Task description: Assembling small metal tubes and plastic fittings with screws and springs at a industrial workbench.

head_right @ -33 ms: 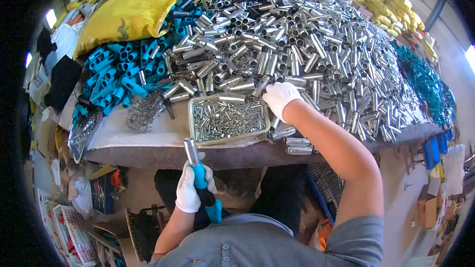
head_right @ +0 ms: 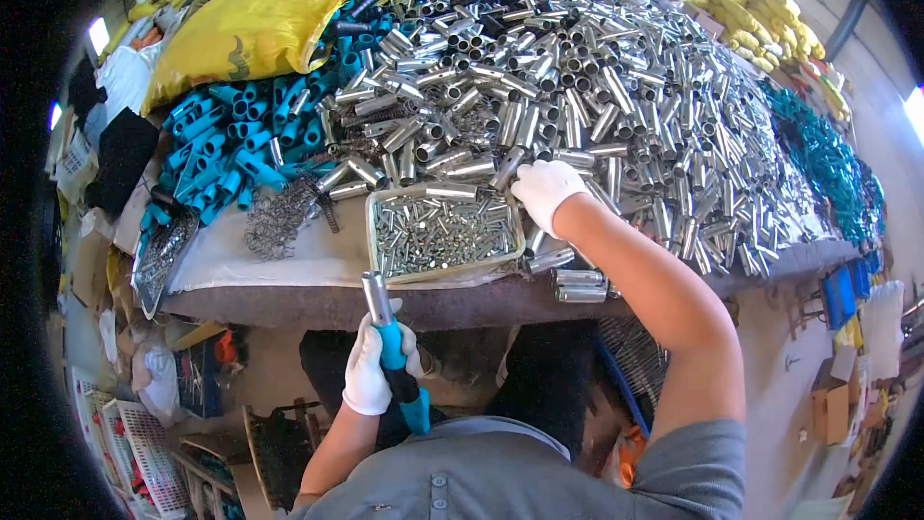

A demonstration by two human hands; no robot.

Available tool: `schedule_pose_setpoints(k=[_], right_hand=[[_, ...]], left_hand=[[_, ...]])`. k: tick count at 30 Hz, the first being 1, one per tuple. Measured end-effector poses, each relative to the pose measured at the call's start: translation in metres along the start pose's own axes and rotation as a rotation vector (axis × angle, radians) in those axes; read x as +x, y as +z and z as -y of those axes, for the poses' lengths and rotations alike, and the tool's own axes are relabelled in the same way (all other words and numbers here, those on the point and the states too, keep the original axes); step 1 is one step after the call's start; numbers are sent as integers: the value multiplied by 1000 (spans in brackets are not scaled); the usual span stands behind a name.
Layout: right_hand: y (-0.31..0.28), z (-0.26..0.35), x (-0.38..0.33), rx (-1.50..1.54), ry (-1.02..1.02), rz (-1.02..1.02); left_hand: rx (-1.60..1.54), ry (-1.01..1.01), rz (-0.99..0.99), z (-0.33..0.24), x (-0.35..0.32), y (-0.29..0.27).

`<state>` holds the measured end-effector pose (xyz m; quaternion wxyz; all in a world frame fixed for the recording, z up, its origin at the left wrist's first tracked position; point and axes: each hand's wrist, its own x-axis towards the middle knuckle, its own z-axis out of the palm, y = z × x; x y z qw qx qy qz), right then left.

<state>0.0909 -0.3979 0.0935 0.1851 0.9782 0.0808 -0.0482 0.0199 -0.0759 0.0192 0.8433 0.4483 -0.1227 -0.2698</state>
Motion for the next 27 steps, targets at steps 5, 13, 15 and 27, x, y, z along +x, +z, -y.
schedule_pose_setpoints(k=[5,13,15,27], right_hand=[[7,-4,-18,362,87,-214],[-24,29,-63,1843,266,-519],[-31,73,-59,2168,-86,-618],[-67,121,-63,1261,-276,-279]], left_hand=[[151,-12,105,4,2,-7],[245,-98,266,-1,9,-4],[229,-109,330,1,16,-5],[232,-103,398,-21,13,-26]])
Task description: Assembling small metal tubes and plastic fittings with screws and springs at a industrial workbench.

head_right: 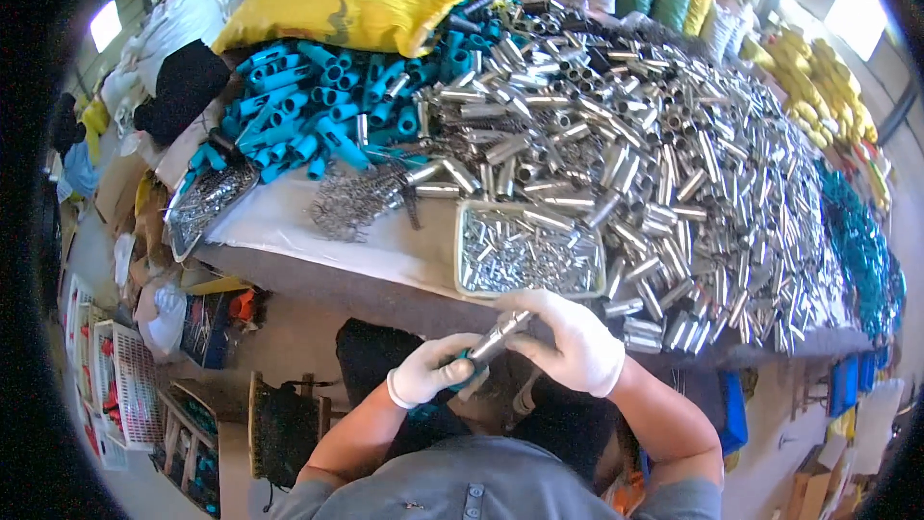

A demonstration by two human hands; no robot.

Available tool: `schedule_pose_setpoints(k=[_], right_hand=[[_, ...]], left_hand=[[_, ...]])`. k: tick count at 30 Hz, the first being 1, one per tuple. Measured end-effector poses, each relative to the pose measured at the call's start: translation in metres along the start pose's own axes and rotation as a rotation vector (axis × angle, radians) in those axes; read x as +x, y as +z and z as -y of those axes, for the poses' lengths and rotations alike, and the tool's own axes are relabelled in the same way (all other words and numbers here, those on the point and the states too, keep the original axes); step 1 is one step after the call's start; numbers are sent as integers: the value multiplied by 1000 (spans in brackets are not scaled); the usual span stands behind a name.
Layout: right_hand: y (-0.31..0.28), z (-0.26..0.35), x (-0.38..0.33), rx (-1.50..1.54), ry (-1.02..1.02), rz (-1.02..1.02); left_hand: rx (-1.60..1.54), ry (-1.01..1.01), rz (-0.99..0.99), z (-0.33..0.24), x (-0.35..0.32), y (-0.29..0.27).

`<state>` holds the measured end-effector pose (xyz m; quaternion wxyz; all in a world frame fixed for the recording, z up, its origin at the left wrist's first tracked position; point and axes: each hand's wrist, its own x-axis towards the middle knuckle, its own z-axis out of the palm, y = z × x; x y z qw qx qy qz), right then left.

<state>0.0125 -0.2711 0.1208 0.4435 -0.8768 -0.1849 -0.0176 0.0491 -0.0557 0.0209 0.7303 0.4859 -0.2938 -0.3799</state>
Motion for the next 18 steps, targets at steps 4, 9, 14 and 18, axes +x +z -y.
schedule_pose_setpoints(k=[4,9,14,18], right_hand=[[-2,26,38,-226,132,150],[-23,-79,112,190,24,161],[-32,-101,267,-774,67,-279],[10,-105,305,-922,198,-228]], left_hand=[[6,4,-140,-1,-8,-13],[-79,175,-205,-19,-7,-39],[-364,253,-368,-14,5,-66],[-456,297,-392,-13,8,-74]])
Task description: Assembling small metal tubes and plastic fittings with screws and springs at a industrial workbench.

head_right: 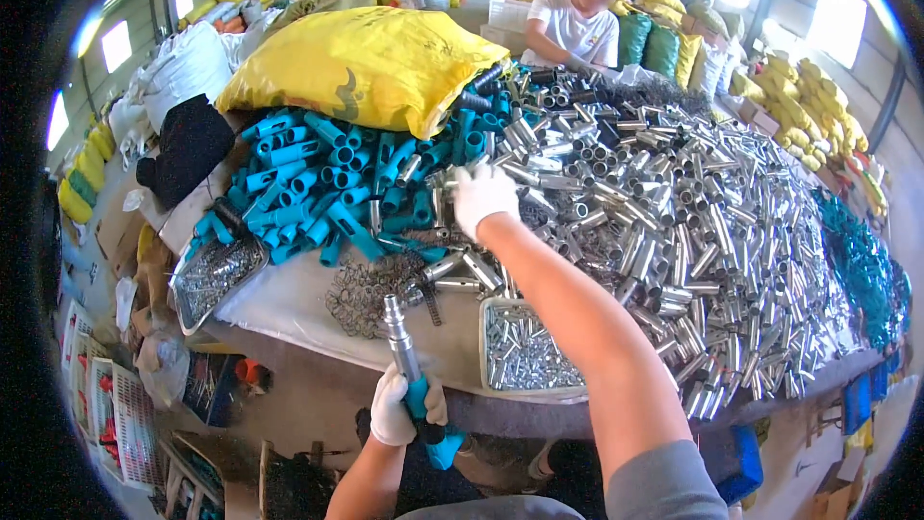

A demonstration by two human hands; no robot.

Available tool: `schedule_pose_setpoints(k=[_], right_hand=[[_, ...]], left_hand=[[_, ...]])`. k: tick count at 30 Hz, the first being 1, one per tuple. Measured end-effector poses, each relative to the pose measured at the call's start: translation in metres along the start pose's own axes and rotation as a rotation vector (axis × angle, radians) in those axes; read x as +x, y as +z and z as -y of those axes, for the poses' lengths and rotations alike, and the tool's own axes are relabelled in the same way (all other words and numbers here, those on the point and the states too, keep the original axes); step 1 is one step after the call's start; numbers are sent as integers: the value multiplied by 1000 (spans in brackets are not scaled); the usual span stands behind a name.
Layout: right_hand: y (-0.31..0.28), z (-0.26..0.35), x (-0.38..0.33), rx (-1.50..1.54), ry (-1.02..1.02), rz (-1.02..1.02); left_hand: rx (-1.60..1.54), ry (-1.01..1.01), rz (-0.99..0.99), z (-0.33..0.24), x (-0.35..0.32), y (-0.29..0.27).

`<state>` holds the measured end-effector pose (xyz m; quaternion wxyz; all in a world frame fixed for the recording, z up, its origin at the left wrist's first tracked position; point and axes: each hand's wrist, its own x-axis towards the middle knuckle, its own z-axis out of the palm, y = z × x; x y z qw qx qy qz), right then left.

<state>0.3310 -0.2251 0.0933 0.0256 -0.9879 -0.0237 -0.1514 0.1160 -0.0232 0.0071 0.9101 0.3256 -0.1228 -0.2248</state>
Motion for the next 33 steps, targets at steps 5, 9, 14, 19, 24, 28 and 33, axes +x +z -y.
schedule_pose_setpoints(k=[5,9,14,19,24,28,33], right_hand=[[-9,30,-23,10,-500,143],[-20,6,-10,399,-555,49],[-52,-125,48,192,122,-230],[-39,-263,82,96,448,-63],[-2,-302,121,57,412,158],[-10,-310,120,196,327,89],[-85,-230,78,1665,357,-323]], left_hand=[[-9,-56,-12,-4,5,1],[-49,-1,-37,-4,6,-2],[-97,-10,-70,-5,7,-6],[-13,-35,-164,3,0,-13],[-18,-22,-163,-3,4,4],[-31,-57,-227,-1,5,4],[-86,9,-138,3,2,-11]])
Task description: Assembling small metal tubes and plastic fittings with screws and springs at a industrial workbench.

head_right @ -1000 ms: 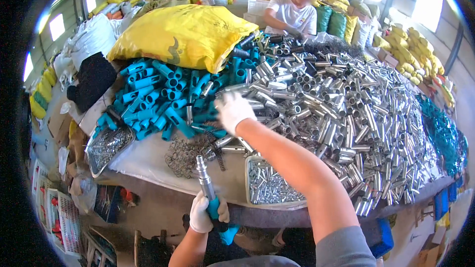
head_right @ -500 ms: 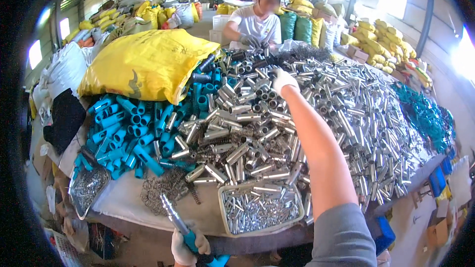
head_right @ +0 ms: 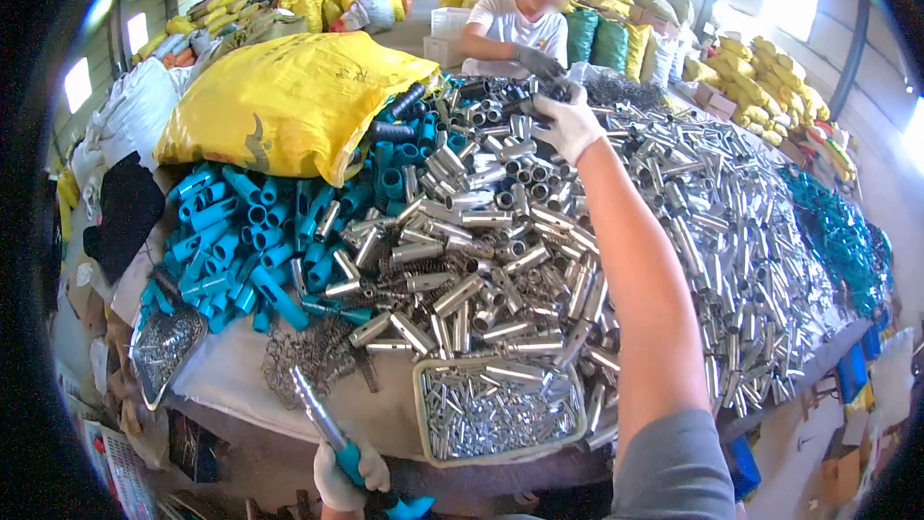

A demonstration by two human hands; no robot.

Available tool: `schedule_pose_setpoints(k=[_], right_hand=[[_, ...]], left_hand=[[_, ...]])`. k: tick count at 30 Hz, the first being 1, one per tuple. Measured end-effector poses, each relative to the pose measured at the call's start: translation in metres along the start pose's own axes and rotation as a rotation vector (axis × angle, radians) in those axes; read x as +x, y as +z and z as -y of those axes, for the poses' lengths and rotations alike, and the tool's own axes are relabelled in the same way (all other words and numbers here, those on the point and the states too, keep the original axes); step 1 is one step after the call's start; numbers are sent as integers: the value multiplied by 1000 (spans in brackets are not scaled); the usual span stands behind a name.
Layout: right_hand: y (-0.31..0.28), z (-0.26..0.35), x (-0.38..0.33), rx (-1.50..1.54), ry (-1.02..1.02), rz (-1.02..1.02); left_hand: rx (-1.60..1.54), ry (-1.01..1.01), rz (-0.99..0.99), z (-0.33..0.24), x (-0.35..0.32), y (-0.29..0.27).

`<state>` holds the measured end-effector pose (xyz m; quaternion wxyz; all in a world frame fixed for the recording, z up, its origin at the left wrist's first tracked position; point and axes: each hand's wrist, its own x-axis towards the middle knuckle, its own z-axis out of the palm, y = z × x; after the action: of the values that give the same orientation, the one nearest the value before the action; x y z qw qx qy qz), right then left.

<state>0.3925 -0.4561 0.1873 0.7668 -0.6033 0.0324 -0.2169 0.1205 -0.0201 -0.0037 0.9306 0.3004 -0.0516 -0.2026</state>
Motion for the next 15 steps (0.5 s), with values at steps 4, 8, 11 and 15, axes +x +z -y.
schedule_pose_setpoints(k=[4,8,11,15], right_hand=[[55,32,-128,425,-31,375],[71,26,-267,127,-105,586],[71,23,-333,-171,-96,713],[53,26,-378,-515,-109,1064]], left_hand=[[69,-47,41,-9,-1,13],[275,-179,186,-2,-7,33],[365,-203,308,7,-29,46],[479,-293,424,10,-58,51]])
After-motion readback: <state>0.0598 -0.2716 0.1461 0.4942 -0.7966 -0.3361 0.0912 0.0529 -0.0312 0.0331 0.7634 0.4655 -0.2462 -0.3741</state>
